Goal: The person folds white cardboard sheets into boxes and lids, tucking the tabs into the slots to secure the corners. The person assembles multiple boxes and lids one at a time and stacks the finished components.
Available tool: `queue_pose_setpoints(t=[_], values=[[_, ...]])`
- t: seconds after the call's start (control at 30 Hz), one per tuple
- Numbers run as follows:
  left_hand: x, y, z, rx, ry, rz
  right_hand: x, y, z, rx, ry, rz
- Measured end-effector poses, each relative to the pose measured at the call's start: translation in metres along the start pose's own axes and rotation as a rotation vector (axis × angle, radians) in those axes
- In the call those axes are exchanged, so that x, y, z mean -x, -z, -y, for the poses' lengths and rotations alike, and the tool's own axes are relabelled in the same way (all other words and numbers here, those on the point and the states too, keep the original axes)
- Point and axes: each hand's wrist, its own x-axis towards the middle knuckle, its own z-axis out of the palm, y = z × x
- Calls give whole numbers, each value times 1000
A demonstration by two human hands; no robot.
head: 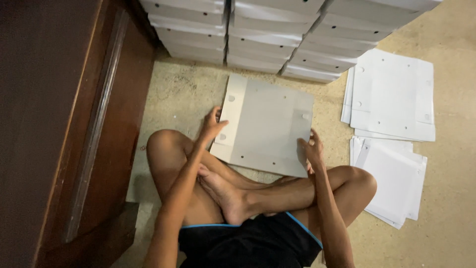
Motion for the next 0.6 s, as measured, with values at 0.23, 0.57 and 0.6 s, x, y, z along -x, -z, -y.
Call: queue_pose_setpoints(t=[0.23, 0.57, 0.6], values=[[29, -1, 2, 31, -123, -57, 30, -48, 6, 339, 520, -163], [35, 6, -8, 145, -20, 9, 51, -220, -4, 759, 767, 136], [36, 7, -8, 144, -19, 8, 60, -218, 2, 757, 768, 137]])
